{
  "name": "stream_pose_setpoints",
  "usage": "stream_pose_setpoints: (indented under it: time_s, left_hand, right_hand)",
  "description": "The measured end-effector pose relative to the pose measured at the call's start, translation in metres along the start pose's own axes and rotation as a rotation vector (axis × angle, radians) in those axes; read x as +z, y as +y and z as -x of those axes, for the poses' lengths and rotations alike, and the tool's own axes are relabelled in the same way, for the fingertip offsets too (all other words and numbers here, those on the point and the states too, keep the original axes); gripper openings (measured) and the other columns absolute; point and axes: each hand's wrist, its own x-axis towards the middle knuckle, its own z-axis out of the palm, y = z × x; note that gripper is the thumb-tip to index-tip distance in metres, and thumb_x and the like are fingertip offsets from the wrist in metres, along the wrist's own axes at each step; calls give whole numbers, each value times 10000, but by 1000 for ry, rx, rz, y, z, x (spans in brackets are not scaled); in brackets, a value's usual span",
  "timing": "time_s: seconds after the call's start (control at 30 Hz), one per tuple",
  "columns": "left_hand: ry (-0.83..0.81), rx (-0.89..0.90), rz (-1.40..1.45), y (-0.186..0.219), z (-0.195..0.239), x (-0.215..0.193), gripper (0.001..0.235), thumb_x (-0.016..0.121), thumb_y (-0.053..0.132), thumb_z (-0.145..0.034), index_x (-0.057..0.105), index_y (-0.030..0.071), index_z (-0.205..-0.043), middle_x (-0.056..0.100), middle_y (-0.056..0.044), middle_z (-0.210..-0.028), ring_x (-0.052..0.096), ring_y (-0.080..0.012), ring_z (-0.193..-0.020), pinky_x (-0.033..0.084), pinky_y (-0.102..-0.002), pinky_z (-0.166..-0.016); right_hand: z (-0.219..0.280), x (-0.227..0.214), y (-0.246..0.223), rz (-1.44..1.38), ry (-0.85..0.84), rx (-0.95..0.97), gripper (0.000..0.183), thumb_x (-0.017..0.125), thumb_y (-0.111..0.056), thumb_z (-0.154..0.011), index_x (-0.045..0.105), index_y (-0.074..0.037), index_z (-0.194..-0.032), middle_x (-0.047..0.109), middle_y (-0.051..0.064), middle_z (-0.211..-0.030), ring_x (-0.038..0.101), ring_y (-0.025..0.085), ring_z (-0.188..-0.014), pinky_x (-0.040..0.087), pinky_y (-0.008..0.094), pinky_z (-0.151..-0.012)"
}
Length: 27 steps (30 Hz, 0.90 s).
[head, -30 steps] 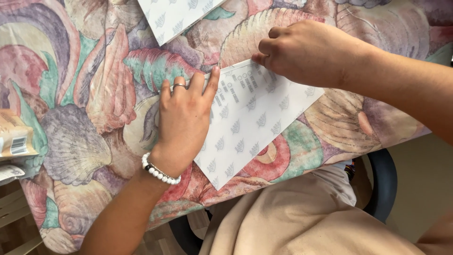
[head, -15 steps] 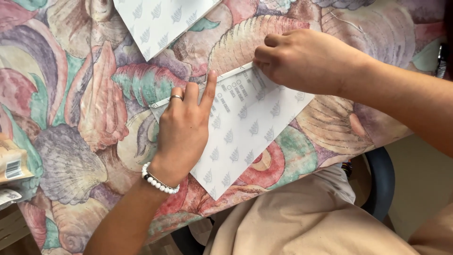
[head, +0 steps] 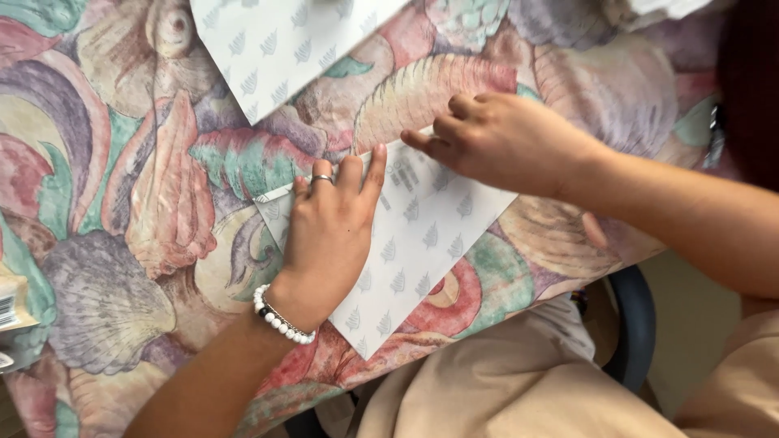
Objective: Folding and creasing printed packaging paper sheets into a specific shape on a table.
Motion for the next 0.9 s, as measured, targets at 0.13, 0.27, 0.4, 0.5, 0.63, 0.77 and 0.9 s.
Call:
stream_pose_setpoints:
  time_s: [0.13, 0.27, 0.4, 0.5, 0.63, 0.77, 0.9]
  left_hand:
    - [39, -2, 33, -3, -5, 6, 634, 598, 214, -866, 494, 246, -1491, 555, -29, -1243, 566, -267, -1008, 545, -367, -723]
    - [127, -24, 100, -2, -8, -2, 582, 639, 115, -828, 592, 196, -1402, 505, -23, -938, 597, -241, -863, 638, -537, -762]
    - [101, -33, 123, -2, -5, 1, 596, 629, 132, -841, 581, 213, -1429, 527, -26, -966, 609, -245, -885, 634, -550, -773]
    - [109, -44, 137, 1, -3, 11, 594, 623, 126, -855, 579, 222, -1440, 534, -44, -1003, 609, -262, -911, 626, -566, -784]
    - [133, -77, 147, 6, -2, 12, 584, 622, 91, -876, 582, 219, -1444, 554, -63, -1048, 616, -292, -940, 617, -581, -798]
    - [104, -88, 143, 6, -2, 4, 592, 632, 104, -884, 573, 227, -1460, 576, -62, -1087, 631, -294, -982, 618, -567, -822]
    - [144, -89, 162, 3, 2, 6, 552, 573, 96, -902, 590, 215, -1441, 539, -62, -1014, 610, -291, -941, 618, -492, -766]
  right_hand:
    - [-8, 1, -1, -61, -29, 36, 464, 652, -105, -952, 611, -99, -1414, 715, 19, -1024, 657, 148, -849, 590, 272, -765]
    - [-1, -4, 5, -16, 234, 33, 150, 683, -107, -903, 740, -125, -1040, 621, 35, -895, 618, 226, -818, 521, 301, -681]
    - [16, -8, 15, -36, 99, 73, 168, 640, -105, -924, 751, -131, -1048, 587, 10, -998, 594, 193, -900, 532, 291, -764]
    - [35, 7, 20, -52, 100, 113, 112, 643, -101, -908, 733, -116, -972, 556, 18, -1011, 580, 194, -906, 536, 296, -780]
    - [35, 5, 17, -47, 188, 157, 81, 632, -107, -889, 705, -95, -921, 535, 26, -1013, 594, 202, -950, 529, 289, -797]
    - [-6, -6, -17, -179, 354, 123, 186, 639, -43, -898, 753, -43, -1045, 601, 99, -1079, 617, 247, -1050, 548, 299, -883]
    - [-21, 17, -36, -187, 402, 139, 151, 573, -89, -939, 705, -40, -995, 557, 56, -985, 603, 223, -920, 546, 293, -743]
